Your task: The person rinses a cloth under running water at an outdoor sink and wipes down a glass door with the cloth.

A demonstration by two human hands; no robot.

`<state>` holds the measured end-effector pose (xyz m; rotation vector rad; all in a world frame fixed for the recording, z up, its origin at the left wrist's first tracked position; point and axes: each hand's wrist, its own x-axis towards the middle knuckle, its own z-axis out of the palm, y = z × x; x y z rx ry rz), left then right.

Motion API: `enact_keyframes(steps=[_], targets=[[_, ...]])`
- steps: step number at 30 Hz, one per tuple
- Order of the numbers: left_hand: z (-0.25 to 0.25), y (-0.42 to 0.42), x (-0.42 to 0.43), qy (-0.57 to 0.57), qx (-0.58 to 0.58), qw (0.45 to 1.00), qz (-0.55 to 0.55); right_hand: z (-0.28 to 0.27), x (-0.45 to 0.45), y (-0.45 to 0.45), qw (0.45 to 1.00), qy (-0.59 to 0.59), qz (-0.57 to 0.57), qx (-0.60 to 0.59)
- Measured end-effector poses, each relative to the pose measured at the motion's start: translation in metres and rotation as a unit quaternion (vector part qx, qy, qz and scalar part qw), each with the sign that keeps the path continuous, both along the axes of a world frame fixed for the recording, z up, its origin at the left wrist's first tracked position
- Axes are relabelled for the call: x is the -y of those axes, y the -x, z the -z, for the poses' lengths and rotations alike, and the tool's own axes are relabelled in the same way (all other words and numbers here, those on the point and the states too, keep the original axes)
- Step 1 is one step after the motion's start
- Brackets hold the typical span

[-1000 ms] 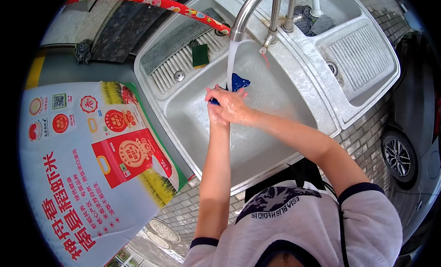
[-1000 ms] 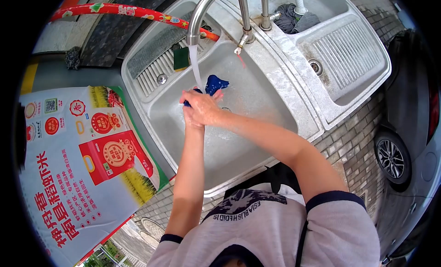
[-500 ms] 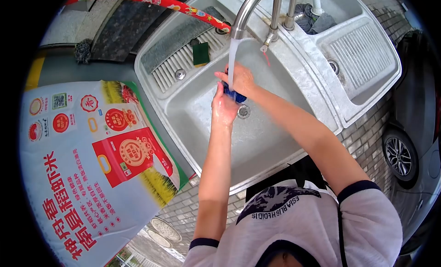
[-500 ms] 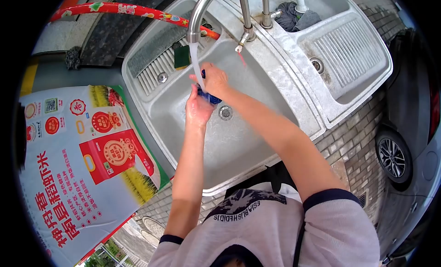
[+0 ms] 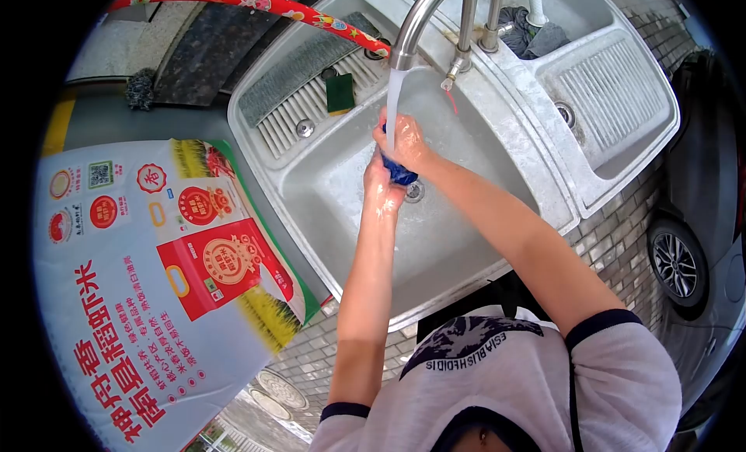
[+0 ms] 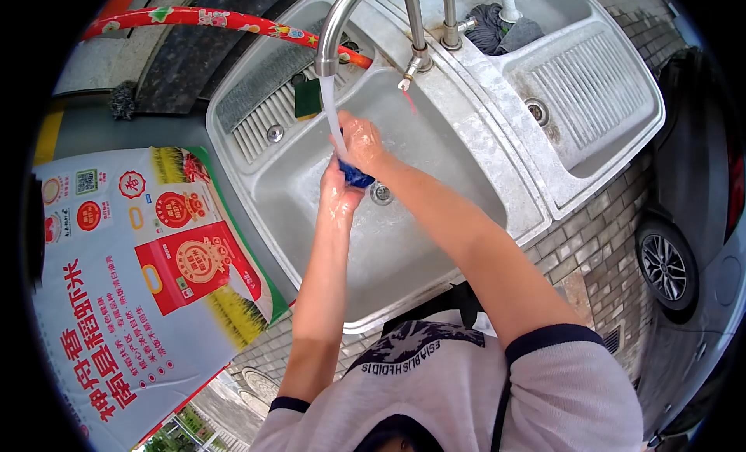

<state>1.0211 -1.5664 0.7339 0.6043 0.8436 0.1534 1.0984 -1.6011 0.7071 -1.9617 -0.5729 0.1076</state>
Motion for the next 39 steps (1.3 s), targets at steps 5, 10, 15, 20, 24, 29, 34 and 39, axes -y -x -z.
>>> enact_keyframes(steps=[5, 10, 15, 20, 24, 29, 34, 39], targets=[[0.011, 0.009, -0.019, -0.054, 0.054, 0.994, 0.081, -0.012, 0.014, -0.033, 0.977, -0.002, -0.109, -0.181], [0.024, 0.019, -0.013, 0.097, 0.103, 0.990, 0.021, -0.056, 0.026, 0.019, 0.954, -0.016, -0.298, 0.025], [0.054, 0.034, -0.002, 0.008, 0.357, 0.934, -0.004, -0.083, 0.054, 0.037, 0.901, -0.021, -0.433, 0.020], [0.076, 0.015, -0.017, 0.176, -0.042, 0.978, -0.099, -0.088, 0.054, -0.016, 0.910, -0.018, -0.412, -0.040], [0.067, 0.027, -0.003, 0.216, -0.097, 0.971, -0.029, -0.058, 0.041, -0.058, 0.966, 0.000, -0.255, -0.044], [0.023, 0.010, 0.012, 0.177, 0.060, 0.978, -0.096, -0.002, 0.039, -0.034, 0.955, -0.039, -0.284, -0.081], [0.020, 0.020, -0.001, 0.150, 0.148, 0.975, -0.066, 0.006, 0.043, -0.010, 0.975, -0.033, -0.216, -0.028], [0.021, 0.030, -0.010, 0.207, 0.192, 0.959, -0.017, 0.004, 0.041, -0.010, 0.958, -0.066, -0.262, 0.095]])
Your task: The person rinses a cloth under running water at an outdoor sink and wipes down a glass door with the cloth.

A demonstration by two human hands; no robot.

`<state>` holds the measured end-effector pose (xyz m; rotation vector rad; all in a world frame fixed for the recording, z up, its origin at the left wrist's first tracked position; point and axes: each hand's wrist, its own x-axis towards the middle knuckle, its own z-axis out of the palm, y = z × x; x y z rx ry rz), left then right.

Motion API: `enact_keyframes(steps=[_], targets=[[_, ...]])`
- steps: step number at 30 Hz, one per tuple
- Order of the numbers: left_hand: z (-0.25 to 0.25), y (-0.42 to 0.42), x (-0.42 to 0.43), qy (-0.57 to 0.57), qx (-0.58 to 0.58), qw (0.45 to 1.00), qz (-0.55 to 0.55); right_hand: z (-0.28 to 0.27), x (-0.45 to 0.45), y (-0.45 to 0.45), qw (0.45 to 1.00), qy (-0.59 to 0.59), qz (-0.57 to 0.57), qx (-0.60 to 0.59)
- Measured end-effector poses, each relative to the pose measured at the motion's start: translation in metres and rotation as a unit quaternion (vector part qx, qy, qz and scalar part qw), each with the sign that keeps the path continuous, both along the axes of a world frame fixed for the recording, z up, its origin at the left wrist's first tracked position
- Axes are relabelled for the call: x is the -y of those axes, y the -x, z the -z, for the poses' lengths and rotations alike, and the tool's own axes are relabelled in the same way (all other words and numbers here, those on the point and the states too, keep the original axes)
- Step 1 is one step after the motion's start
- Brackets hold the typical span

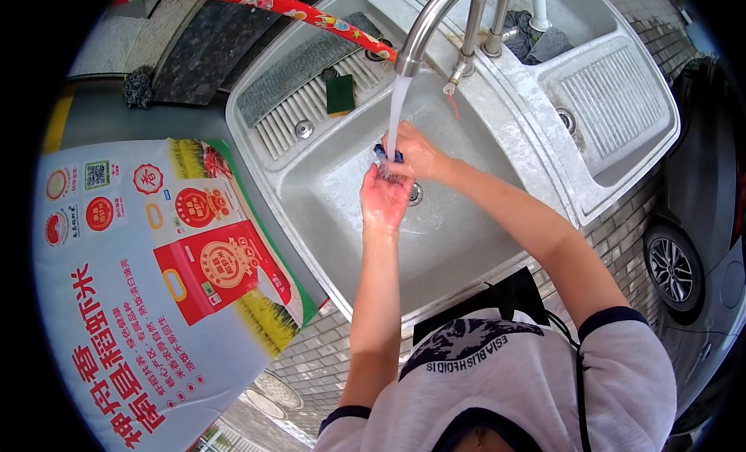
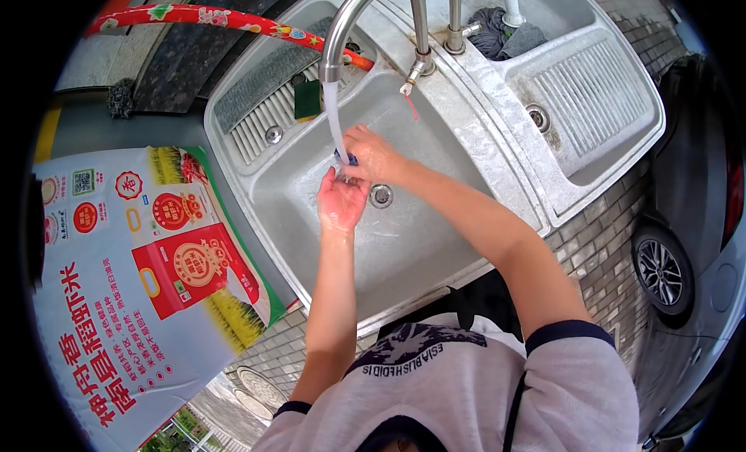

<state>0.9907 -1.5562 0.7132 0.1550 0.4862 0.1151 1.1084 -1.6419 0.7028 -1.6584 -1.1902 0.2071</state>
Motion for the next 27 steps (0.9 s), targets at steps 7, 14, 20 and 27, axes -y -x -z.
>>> enact_keyframes(steps=[7, 14, 20, 27], targets=[[-0.046, -0.015, 0.011, -0.104, -0.053, 0.993, 0.001, -0.046, 0.008, 0.027, 0.933, -0.148, -0.194, 0.266], [-0.001, -0.039, 0.008, -0.100, -0.094, 0.971, -0.195, -0.033, -0.007, 0.038, 0.981, -0.134, 0.140, 0.027], [-0.043, -0.050, 0.011, -0.330, -0.084, 0.922, -0.186, -0.047, -0.037, 0.028, 0.627, -0.272, 0.250, -0.685], [-0.078, -0.051, 0.001, -0.932, -0.001, 0.354, -0.076, -0.022, -0.030, 0.013, 0.448, -0.217, -0.095, -0.862]])
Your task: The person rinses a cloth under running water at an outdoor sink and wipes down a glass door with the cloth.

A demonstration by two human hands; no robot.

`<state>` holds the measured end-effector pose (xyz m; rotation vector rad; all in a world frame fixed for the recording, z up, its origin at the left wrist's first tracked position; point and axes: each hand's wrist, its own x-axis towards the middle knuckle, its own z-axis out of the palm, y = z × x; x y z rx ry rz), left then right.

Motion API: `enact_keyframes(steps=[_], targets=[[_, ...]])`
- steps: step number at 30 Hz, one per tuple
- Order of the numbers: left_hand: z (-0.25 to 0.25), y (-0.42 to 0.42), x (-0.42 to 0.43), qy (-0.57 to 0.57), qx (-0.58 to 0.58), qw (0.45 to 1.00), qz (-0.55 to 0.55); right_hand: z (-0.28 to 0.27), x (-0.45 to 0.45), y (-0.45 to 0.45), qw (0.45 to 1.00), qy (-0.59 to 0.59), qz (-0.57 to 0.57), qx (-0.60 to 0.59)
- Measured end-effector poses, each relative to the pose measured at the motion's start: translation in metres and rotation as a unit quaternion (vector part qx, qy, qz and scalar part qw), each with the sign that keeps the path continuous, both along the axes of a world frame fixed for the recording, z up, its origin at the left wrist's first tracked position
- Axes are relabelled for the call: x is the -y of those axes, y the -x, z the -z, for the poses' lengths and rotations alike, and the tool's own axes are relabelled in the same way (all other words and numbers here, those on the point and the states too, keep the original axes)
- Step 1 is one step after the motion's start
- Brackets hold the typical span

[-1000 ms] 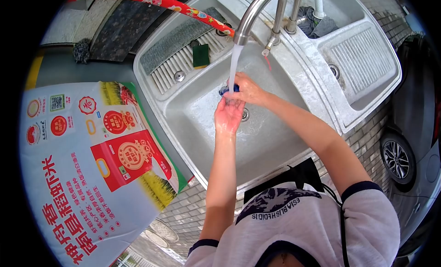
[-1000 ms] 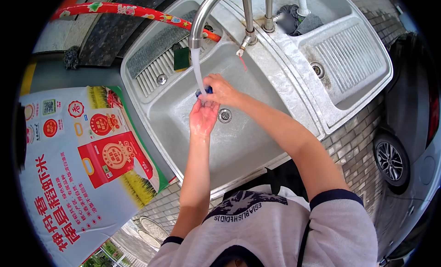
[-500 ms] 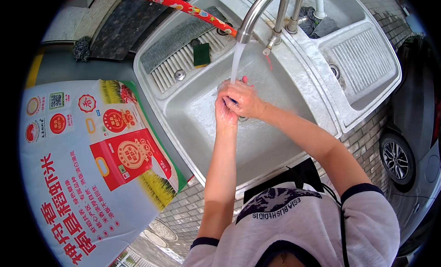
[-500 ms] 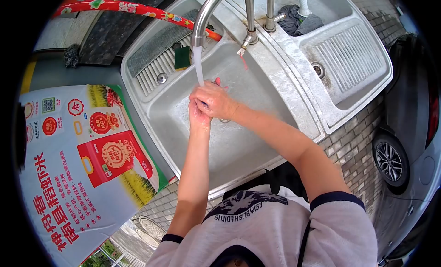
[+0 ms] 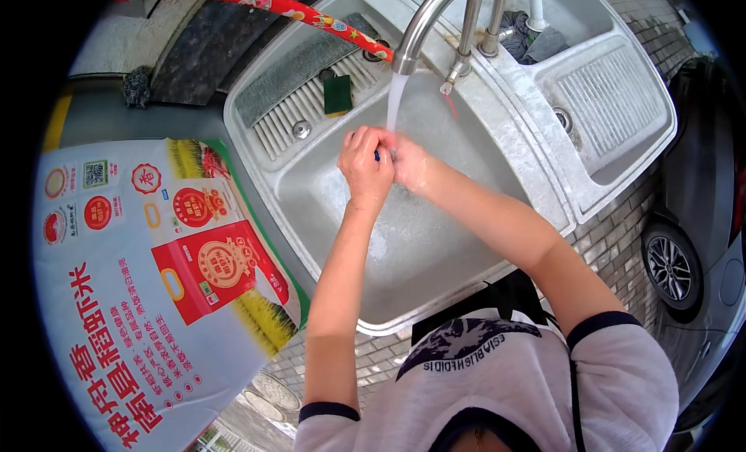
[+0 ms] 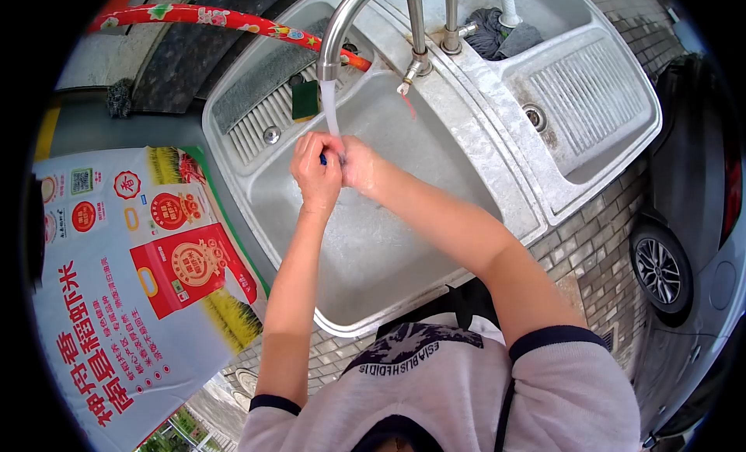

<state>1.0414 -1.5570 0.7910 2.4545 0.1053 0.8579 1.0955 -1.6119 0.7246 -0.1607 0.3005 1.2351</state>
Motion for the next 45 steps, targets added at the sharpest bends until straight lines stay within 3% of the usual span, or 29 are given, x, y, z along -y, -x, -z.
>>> enact_keyframes(steps=[4, 8, 10, 11, 13, 15, 18, 21, 23, 25, 26, 27, 29, 32, 36, 38, 39, 40, 41, 45], targets=[[-0.005, 0.014, -0.005, -0.125, -0.039, 0.984, 0.119, 0.003, 0.006, 0.001, 0.996, 0.005, -0.079, 0.030], [-0.003, 0.001, -0.021, -0.107, -0.107, 0.979, 0.134, -0.004, 0.005, -0.002, 0.998, 0.003, -0.047, 0.050], [0.006, -0.011, -0.030, -0.018, -0.024, 0.999, 0.039, -0.028, 0.005, -0.008, 0.993, 0.112, -0.019, 0.024], [0.010, -0.013, -0.031, -0.018, -0.023, 0.999, 0.040, -0.029, 0.007, -0.007, 0.993, 0.112, -0.018, 0.025], [0.014, -0.018, -0.031, -0.010, -0.152, 0.987, 0.053, -0.021, 0.008, -0.006, 0.993, 0.118, -0.007, 0.024], [0.017, -0.027, -0.022, -0.043, -0.168, 0.982, 0.073, -0.004, 0.018, -0.006, 0.994, 0.104, -0.005, -0.031], [0.015, -0.043, -0.007, -0.178, -0.205, 0.962, 0.026, 0.001, 0.037, -0.014, 0.972, 0.200, -0.055, 0.109], [0.016, -0.073, 0.004, -0.153, -0.223, 0.962, 0.040, -0.006, 0.048, -0.031, 0.947, 0.222, -0.107, 0.208], [0.023, -0.097, 0.013, -0.108, -0.264, 0.958, 0.033, 0.003, 0.051, -0.038, 0.948, 0.202, -0.123, 0.215], [0.036, -0.120, 0.017, 0.051, -0.290, 0.955, 0.034, 0.006, 0.053, -0.041, 0.948, 0.182, -0.139, 0.222], [0.035, -0.130, 0.014, 0.159, -0.425, 0.887, 0.081, 0.006, 0.055, -0.038, 0.945, 0.214, -0.128, 0.212], [0.041, -0.132, 0.011, 0.158, -0.425, 0.887, 0.081, 0.007, 0.056, -0.035, 0.941, 0.245, -0.119, 0.201], [0.054, -0.133, 0.008, 0.380, -0.464, 0.786, 0.152, 0.009, 0.064, -0.031, 0.943, 0.245, -0.117, 0.192], [0.057, -0.125, 0.015, 0.477, -0.418, 0.755, 0.169, 0.020, 0.075, -0.023, 0.948, 0.224, -0.121, 0.190], [0.076, -0.127, 0.016, 0.506, -0.398, 0.744, 0.176, 0.032, 0.078, -0.010, 0.945, 0.219, -0.149, 0.192], [0.097, -0.137, 0.010, 0.416, -0.408, 0.798, 0.158, 0.032, 0.078, -0.005, 0.944, 0.227, -0.142, 0.190], [0.088, -0.138, 0.015, 0.415, -0.408, 0.797, 0.159, 0.032, 0.078, -0.004, 0.944, 0.235, -0.136, 0.189], [0.072, -0.139, 0.022, 0.224, -0.423, 0.871, 0.114, 0.034, 0.078, -0.003, 0.943, 0.230, -0.136, 0.199], [0.058, -0.139, 0.027, 0.022, -0.419, 0.905, 0.065, 0.036, 0.078, -0.002, 0.943, 0.230, -0.136, 0.198], [0.066, -0.135, 0.028, -0.113, -0.332, 0.935, 0.059, 0.043, 0.077, -0.002, 0.934, 0.249, -0.152, 0.207]])
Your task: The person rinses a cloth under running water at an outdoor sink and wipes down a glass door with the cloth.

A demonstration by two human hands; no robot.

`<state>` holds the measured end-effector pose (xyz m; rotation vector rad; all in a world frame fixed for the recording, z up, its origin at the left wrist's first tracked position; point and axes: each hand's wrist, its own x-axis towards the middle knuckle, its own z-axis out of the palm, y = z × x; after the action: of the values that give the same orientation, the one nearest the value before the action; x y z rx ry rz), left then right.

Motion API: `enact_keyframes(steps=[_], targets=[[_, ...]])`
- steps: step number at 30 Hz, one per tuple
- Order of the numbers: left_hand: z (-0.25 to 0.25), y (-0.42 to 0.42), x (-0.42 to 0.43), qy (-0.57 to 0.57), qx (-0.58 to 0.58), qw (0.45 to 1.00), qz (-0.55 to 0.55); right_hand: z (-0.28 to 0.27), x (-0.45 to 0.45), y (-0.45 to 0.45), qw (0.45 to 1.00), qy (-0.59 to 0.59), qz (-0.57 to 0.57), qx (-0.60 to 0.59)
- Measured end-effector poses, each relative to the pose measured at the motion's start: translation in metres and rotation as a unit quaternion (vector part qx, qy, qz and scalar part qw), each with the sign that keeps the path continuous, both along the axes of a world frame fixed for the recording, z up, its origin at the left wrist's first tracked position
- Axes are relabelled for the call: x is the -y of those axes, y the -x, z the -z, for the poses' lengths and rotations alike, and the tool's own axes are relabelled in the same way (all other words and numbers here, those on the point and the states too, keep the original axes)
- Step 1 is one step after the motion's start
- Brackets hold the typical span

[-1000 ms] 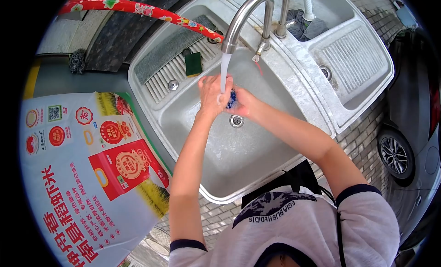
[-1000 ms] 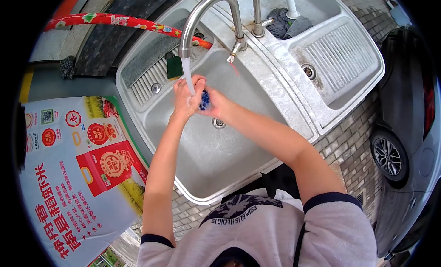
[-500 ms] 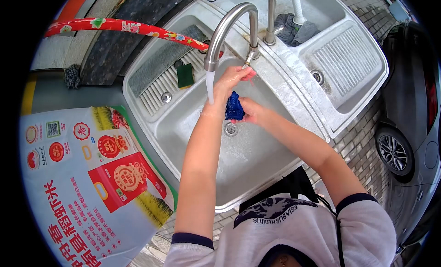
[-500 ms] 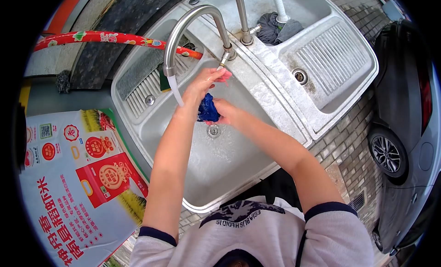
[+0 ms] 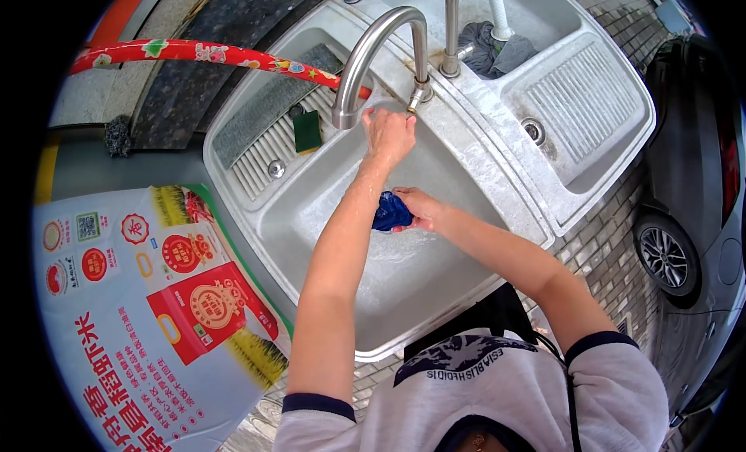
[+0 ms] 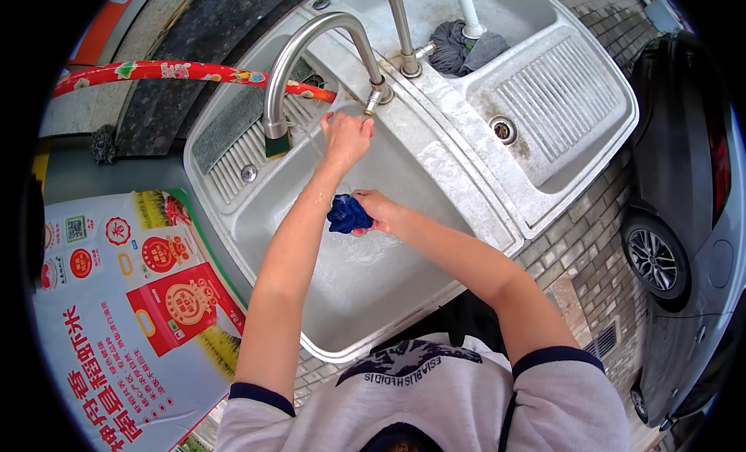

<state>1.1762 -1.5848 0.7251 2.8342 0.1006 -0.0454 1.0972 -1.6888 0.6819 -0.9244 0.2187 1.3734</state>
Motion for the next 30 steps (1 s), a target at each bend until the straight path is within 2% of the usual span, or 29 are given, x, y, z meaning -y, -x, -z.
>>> enact_keyframes(steps=[2, 5, 7, 8, 9, 10, 11, 12, 13, 14, 15, 16, 17, 18, 19, 20, 22, 23, 24, 26, 27, 29, 30], targets=[[-0.003, 0.000, 0.002, -0.091, 0.051, 0.994, 0.021, -0.002, 0.001, -0.002, 1.000, 0.009, 0.001, -0.006], [-0.007, 0.001, 0.004, -0.145, 0.068, 0.986, 0.050, 0.002, 0.002, -0.005, 0.999, 0.017, 0.003, 0.039], [-0.017, 0.003, 0.006, -0.143, 0.036, 0.988, 0.045, 0.002, 0.000, -0.008, 0.988, 0.079, 0.038, 0.129], [-0.022, 0.005, 0.007, -0.140, 0.004, 0.989, 0.039, 0.001, 0.001, -0.010, 0.988, 0.079, 0.038, 0.129], [-0.025, 0.010, 0.005, -0.143, 0.006, 0.989, 0.038, 0.000, 0.001, -0.013, 0.961, 0.127, 0.046, 0.241], [-0.029, 0.016, 0.003, -0.089, -0.013, 0.996, 0.000, -0.002, 0.001, -0.016, 0.920, 0.173, 0.053, 0.348], [-0.033, 0.024, 0.000, -0.035, -0.031, 0.998, -0.037, -0.004, 0.001, -0.017, 0.843, 0.205, 0.067, 0.493], [-0.025, 0.036, -0.008, -0.037, -0.029, 0.998, -0.038, -0.008, 0.004, -0.020, 0.843, 0.202, 0.068, 0.494], [-0.009, 0.052, -0.020, 0.132, -0.057, 0.984, -0.106, -0.015, 0.008, -0.023, 0.806, 0.190, 0.055, 0.558], [-0.002, 0.068, -0.025, 0.297, -0.081, 0.936, -0.170, -0.023, 0.011, -0.024, 0.764, 0.176, 0.042, 0.619], [-0.018, 0.086, -0.016, 0.424, -0.143, 0.847, -0.288, -0.030, 0.012, -0.024, 0.696, 0.180, 0.022, 0.695], [-0.034, 0.104, -0.005, 0.534, -0.197, 0.722, -0.393, -0.038, 0.013, -0.026, 0.695, 0.177, 0.023, 0.697], [-0.037, 0.118, -0.002, 0.533, -0.195, 0.723, -0.394, -0.047, 0.014, -0.028, 0.597, 0.108, -0.001, 0.795], [-0.038, 0.129, 0.000, 0.726, -0.178, 0.571, -0.339, -0.051, 0.014, -0.029, 0.485, 0.038, -0.026, 0.873], [-0.038, 0.137, 0.001, 0.873, -0.150, 0.383, -0.263, -0.056, 0.011, -0.024, 0.448, -0.011, -0.070, 0.891], [-0.037, 0.143, 0.002, 0.873, -0.148, 0.384, -0.262, -0.061, 0.008, -0.016, 0.447, -0.012, -0.070, 0.892], [-0.032, 0.158, 0.002, 0.902, -0.086, 0.337, -0.256, -0.084, 0.006, 0.001, 0.293, -0.199, -0.108, 0.929], [-0.027, 0.168, -0.004, 0.940, -0.073, 0.243, -0.227, -0.093, 0.003, 0.010, 0.287, -0.225, -0.099, 0.926], [-0.027, 0.175, -0.005, 0.941, -0.067, 0.242, -0.225, -0.098, 0.000, 0.015, 0.283, -0.229, -0.101, 0.926], [-0.034, 0.198, -0.012, 0.962, 0.076, 0.120, -0.232, -0.107, -0.017, 0.028, 0.317, -0.273, -0.024, 0.908], [-0.037, 0.209, -0.016, 0.950, 0.110, 0.133, -0.260, -0.112, -0.023, 0.040, 0.312, -0.291, -0.022, 0.904], [-0.068, 0.235, -0.006, 0.928, 0.239, 0.170, -0.231, -0.123, -0.039, 0.076, 0.467, -0.219, 0.137, 0.846], [-0.075, 0.234, 0.000, 0.922, 0.248, 0.160, -0.249, -0.121, -0.039, 0.088, 0.535, -0.162, 0.185, 0.808]])
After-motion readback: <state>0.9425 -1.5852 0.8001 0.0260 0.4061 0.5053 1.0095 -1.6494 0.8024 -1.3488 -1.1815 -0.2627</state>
